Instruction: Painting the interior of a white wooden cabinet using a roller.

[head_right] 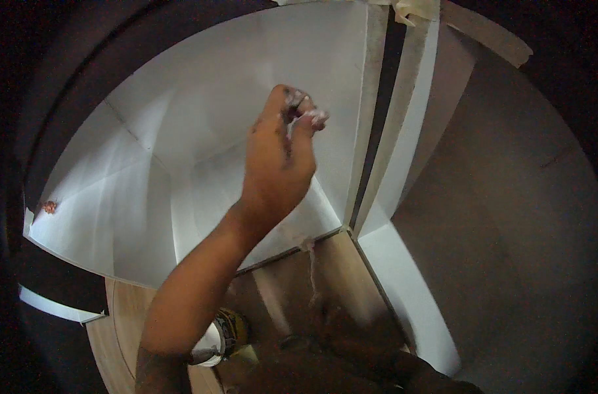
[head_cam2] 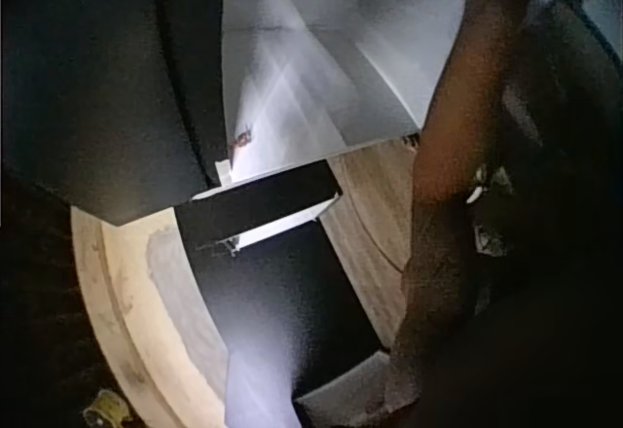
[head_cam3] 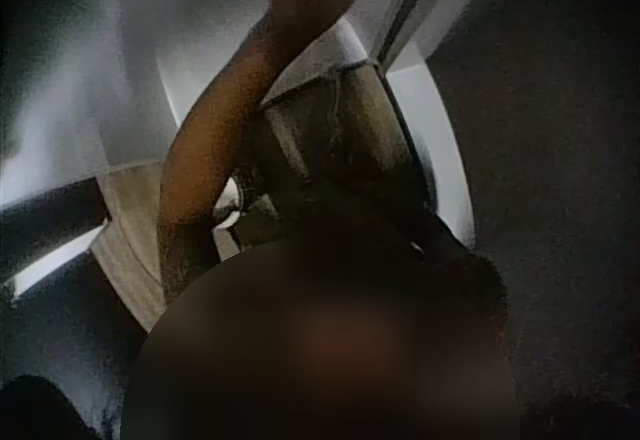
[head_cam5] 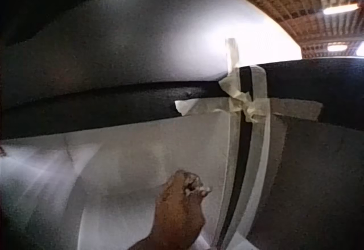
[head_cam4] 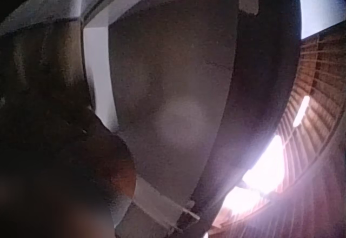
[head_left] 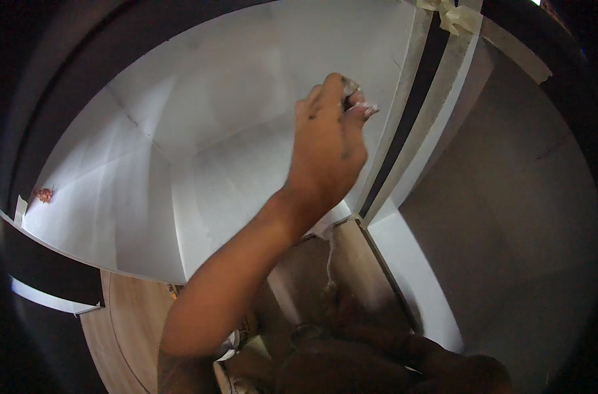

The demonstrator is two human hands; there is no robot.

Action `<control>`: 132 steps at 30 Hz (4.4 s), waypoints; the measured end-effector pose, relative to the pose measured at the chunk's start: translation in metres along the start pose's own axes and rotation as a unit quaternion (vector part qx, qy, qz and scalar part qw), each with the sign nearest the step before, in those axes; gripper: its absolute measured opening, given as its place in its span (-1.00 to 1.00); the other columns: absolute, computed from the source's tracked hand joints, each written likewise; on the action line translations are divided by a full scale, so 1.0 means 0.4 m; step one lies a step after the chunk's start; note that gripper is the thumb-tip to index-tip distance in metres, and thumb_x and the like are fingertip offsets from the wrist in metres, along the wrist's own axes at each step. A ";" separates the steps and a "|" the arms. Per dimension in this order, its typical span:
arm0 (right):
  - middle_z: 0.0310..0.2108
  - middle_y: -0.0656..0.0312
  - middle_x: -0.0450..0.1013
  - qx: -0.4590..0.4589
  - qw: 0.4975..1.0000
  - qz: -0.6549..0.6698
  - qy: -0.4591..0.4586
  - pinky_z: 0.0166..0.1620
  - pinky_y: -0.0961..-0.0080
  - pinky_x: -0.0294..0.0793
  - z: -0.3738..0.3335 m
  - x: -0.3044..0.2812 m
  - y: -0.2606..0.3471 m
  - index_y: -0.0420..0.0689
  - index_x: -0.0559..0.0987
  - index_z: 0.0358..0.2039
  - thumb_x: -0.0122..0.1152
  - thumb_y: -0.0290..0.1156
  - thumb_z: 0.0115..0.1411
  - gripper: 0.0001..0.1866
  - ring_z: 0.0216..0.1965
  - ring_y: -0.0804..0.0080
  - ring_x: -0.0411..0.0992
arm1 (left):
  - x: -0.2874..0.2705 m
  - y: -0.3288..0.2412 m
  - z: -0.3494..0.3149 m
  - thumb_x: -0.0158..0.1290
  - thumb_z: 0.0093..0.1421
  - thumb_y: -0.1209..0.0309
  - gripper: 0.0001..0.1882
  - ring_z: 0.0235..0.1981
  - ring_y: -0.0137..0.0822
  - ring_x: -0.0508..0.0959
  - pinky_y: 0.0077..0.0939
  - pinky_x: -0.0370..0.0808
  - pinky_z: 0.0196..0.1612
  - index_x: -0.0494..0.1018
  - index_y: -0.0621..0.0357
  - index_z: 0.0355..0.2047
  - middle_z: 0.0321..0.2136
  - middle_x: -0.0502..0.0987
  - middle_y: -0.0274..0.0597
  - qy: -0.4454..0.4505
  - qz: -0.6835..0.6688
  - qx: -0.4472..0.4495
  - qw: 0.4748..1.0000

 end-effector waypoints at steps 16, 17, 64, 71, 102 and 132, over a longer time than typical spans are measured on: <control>-0.59 0.43 0.28 -0.253 0.942 0.149 -0.166 -0.56 0.65 0.17 0.301 0.106 0.567 -0.10 0.43 -0.37 0.01 -0.26 0.42 -0.76 -0.60 0.71 0.22 | -0.571 0.092 -0.342 -0.27 0.50 0.26 -0.72 -0.43 -0.46 0.29 -0.50 0.32 -0.35 0.24 0.19 -0.29 -0.48 0.28 -0.29 0.027 0.094 -0.228 0.969; -0.58 0.42 0.31 -0.270 0.934 0.167 -0.161 -0.52 0.69 0.22 0.306 0.106 0.610 -0.15 0.46 -0.35 0.05 -0.31 0.40 -0.79 -0.58 0.72 0.25 | -0.615 0.099 -0.375 -0.28 0.51 0.23 -0.71 -0.44 -0.47 0.29 -0.51 0.30 -0.36 0.24 0.17 -0.28 -0.48 0.28 -0.31 0.024 0.123 -0.248 0.961; -0.63 0.38 0.33 -0.317 0.923 0.175 -0.132 -0.70 0.66 0.13 0.275 0.096 0.823 -0.10 0.48 -0.31 0.02 -0.12 0.41 -0.69 -0.73 0.64 0.25 | -1.006 0.132 -1.177 -0.01 0.34 0.52 -0.83 -0.44 -0.34 0.58 -0.47 0.54 -0.35 0.52 0.41 -0.19 -0.36 0.61 -0.03 -0.213 0.042 -0.515 0.829; -0.64 0.42 0.32 -0.184 0.950 0.133 -0.215 -0.67 0.66 0.15 0.277 0.061 0.381 -0.08 0.48 -0.31 0.02 -0.20 0.41 -0.76 -0.72 0.69 0.20 | -0.960 0.142 -1.241 0.09 0.33 0.41 -0.81 -0.50 -0.36 0.53 -0.44 0.56 -0.40 0.48 0.34 -0.27 -0.37 0.57 -0.10 -0.171 0.070 -0.618 0.764; -0.34 -0.30 0.54 -0.352 0.529 -0.759 -0.141 -0.10 0.07 0.57 0.563 0.330 1.011 -0.41 0.38 0.08 0.02 -0.48 0.16 -0.53 -0.19 -0.15 0.57 | -0.779 0.195 -1.196 -0.27 0.46 0.20 -0.53 -0.01 -0.23 0.48 -0.28 0.39 0.09 0.39 0.33 0.12 -0.06 0.50 -0.01 -0.360 -0.060 -0.483 0.796; -0.45 -0.24 0.54 -0.310 0.466 -0.823 -0.097 -0.22 0.00 0.55 0.257 0.193 0.915 -0.28 0.32 0.27 -0.05 -0.48 0.18 -0.41 -0.34 -0.16 0.56 | -0.793 0.187 -1.202 -0.29 0.49 0.19 -0.58 -0.11 -0.19 0.47 -0.26 0.39 0.03 0.40 0.31 -0.04 -0.16 0.49 0.02 -0.333 -0.035 -0.517 0.788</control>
Point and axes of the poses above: each hand's wrist, its own z-axis towards the middle knuckle, its own x-axis out of the palm, y = z × x, the point moved 9 cm from there along z, towards the middle knuckle
